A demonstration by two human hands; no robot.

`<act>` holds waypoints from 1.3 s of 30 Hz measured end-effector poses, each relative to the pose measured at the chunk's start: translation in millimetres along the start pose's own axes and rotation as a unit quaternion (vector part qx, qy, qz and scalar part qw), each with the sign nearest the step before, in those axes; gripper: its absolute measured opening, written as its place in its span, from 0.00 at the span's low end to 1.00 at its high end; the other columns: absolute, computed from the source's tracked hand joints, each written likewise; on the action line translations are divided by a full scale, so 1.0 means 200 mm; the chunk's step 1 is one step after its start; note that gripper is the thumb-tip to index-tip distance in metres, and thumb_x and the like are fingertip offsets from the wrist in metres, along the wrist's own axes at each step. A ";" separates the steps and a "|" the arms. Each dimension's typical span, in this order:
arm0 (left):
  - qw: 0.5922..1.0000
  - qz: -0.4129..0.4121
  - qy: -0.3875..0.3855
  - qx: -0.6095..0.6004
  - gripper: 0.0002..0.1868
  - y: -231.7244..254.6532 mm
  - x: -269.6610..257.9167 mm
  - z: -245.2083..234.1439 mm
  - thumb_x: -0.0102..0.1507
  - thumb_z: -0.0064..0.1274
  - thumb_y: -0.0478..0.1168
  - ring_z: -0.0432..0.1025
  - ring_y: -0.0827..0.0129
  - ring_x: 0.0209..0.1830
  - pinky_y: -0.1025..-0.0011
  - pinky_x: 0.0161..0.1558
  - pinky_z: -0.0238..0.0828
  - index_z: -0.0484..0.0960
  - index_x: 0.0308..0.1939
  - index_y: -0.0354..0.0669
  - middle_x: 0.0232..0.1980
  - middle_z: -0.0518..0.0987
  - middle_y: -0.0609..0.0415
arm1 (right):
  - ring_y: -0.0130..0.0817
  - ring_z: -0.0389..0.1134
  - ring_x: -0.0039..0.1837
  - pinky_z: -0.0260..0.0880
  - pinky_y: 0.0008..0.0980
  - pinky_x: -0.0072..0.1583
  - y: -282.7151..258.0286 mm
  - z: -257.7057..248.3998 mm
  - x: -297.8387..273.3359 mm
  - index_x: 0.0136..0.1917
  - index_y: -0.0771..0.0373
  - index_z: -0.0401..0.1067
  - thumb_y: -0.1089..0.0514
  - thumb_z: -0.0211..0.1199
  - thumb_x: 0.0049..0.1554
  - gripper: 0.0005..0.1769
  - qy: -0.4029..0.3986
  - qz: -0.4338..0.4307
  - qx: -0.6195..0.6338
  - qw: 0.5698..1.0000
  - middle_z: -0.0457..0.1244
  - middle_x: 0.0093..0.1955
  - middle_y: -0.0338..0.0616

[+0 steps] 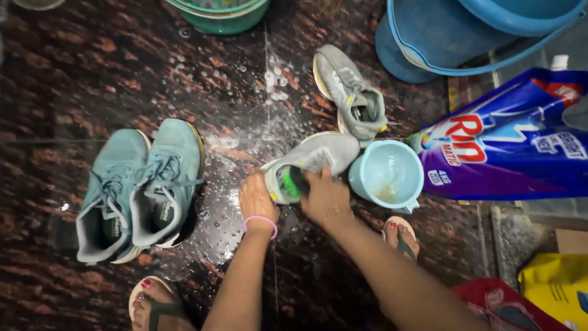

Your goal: The person scrubs a pair of grey sneakers with a green brush and water in a bathroom. They repeatedly apply water from a small blue cup and a hose to the shoes while scrubbing the soles and uppers. A second pair of blue sneakers sits nearby on the floor.

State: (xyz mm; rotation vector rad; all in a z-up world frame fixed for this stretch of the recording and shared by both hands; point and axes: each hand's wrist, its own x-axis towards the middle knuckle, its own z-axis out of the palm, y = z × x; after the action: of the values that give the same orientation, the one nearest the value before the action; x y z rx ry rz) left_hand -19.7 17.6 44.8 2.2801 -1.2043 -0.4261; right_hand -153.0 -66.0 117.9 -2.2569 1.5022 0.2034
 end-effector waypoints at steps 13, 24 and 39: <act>0.991 0.047 -0.011 -0.125 0.46 0.14 0.07 -0.05 0.43 0.69 0.34 0.64 0.39 0.61 0.52 0.62 0.62 0.65 0.64 0.39 0.59 0.69 0.37 | 0.60 0.68 0.55 0.71 0.52 0.57 -0.01 -0.08 -0.03 0.71 0.41 0.67 0.48 0.74 0.41 0.44 0.001 -0.024 0.071 0.997 0.54 0.70 0.53; 0.997 0.022 0.005 -0.067 0.45 0.15 -0.06 0.06 0.45 0.68 0.36 0.63 0.38 0.63 0.52 0.63 0.63 0.66 0.65 0.39 0.60 0.69 0.37 | 0.52 0.71 0.56 0.73 0.49 0.56 0.16 -0.18 0.00 0.68 0.39 0.68 0.48 0.73 0.44 0.38 -0.062 -0.029 -0.031 0.997 0.59 0.66 0.44; 0.966 -0.086 0.003 -0.243 0.21 0.06 0.05 0.19 0.65 0.51 0.45 0.67 0.43 0.59 0.55 0.58 0.65 0.75 0.59 0.39 0.59 0.73 0.40 | 0.52 0.69 0.60 0.72 0.46 0.59 -0.05 -0.01 -0.37 0.68 0.43 0.70 0.53 0.72 0.42 0.39 0.098 0.034 0.260 0.960 0.60 0.65 0.45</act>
State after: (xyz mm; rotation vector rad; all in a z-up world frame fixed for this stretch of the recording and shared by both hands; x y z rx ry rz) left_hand -40.7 -7.1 20.9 1.9557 -0.7880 -0.6950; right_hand -174.0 0.0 147.7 -1.8419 1.5124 -0.3669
